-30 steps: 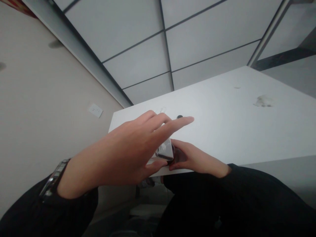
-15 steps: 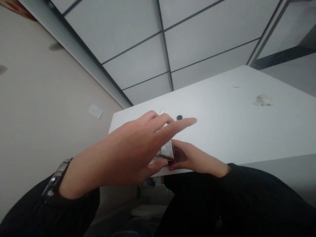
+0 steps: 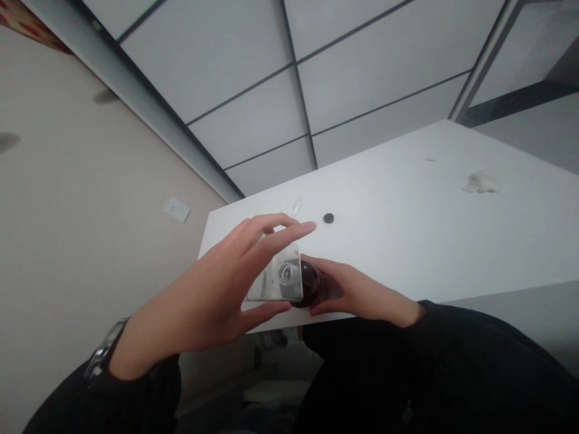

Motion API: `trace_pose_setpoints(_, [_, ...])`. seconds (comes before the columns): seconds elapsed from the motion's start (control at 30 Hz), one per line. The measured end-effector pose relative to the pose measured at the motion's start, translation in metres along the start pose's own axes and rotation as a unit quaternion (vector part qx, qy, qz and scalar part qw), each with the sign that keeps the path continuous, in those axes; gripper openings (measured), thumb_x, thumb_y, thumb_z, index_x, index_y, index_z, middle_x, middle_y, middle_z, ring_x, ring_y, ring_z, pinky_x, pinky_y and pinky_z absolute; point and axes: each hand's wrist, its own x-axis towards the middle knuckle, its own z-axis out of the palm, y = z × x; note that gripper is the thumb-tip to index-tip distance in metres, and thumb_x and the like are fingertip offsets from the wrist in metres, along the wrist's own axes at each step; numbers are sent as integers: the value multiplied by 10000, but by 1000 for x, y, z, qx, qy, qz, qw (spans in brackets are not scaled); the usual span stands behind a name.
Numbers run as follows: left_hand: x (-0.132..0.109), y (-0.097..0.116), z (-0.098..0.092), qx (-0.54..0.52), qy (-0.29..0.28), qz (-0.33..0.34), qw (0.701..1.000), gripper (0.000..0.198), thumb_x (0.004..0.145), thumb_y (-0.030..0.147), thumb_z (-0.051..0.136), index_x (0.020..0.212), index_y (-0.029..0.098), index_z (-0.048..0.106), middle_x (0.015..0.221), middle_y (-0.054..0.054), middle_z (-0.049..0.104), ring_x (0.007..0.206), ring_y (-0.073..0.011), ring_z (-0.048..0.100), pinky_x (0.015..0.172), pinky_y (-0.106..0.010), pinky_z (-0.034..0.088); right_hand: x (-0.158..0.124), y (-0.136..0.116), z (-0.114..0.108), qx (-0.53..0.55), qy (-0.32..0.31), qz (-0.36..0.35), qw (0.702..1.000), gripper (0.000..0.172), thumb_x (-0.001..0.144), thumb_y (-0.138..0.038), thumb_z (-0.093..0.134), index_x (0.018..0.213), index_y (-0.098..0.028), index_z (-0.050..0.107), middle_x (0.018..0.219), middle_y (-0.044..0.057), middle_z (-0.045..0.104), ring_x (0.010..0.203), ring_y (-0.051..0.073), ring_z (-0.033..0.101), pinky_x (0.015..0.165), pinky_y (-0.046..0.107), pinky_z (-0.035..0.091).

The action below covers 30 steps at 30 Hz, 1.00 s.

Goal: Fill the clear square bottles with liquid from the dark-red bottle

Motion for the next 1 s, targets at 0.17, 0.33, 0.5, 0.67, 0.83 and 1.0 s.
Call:
trace_pose_setpoints(0.17, [-10, -6, 3, -23, 26, -6, 999, 917, 933, 232, 751, 1664, 385, 219, 1668, -117, 381, 1556, -349, 400, 1254, -525, 454, 0, -2, -1, 6, -4, 10, 1000, 1000, 772, -414, 929, 1635, -344, 429, 1615, 77, 548, 1469, 385, 531, 1226, 592, 412])
trace_pose_setpoints(0.33, [-19, -12, 7, -37, 28, -35, 998, 969, 926, 281, 787, 1669, 414, 180, 1686, -117, 353, 1582, -358, 361, 1250, -529, 462, 1, 1, 0, 8, -11, 11, 1000, 1010, 768, -415, 933, 1638, -328, 427, 1629, 82, 530, 1488, 381, 511, 1255, 596, 372])
trace_pose_setpoints(0.5, [-24, -16, 8, -49, 36, -45, 997, 982, 948, 352, 774, 1675, 419, 118, 1660, -134, 381, 1531, -352, 442, 1211, -527, 501, 2, 3, 0, -4, -12, 9, 1000, 1014, 768, -437, 933, 1639, -321, 427, 1638, 88, 518, 1495, 382, 502, 1259, 601, 363])
trace_pose_setpoints(0.67, [-29, -19, 15, -63, 56, -79, 993, 1042, 901, 370, 834, 1661, 402, 121, 1571, -148, 501, 1439, -361, 555, 1133, -543, 562, 1, 3, 0, 1, -12, 8, 1000, 1002, 770, -433, 933, 1634, -338, 435, 1653, 81, 497, 1511, 383, 482, 1265, 598, 355])
trace_pose_setpoints(0.83, [-33, -23, 22, -96, 101, -123, 983, 916, 791, 461, 921, 1515, 306, 383, 1493, -161, 572, 1330, -351, 653, 1064, -537, 615, 1, 4, 1, 8, -7, 7, 1000, 1004, 762, -430, 938, 1630, -343, 441, 1638, 73, 521, 1498, 370, 502, 1255, 580, 379])
trace_pose_setpoints(1.0, [-28, -17, 15, -69, 96, -126, 985, 860, 763, 495, 928, 1467, 313, 470, 1469, -127, 621, 1314, -364, 675, 1043, -569, 632, 1, 5, 2, 11, 1, 1, 1000, 999, 754, -424, 943, 1622, -348, 455, 1616, 78, 547, 1476, 380, 527, 1245, 588, 394])
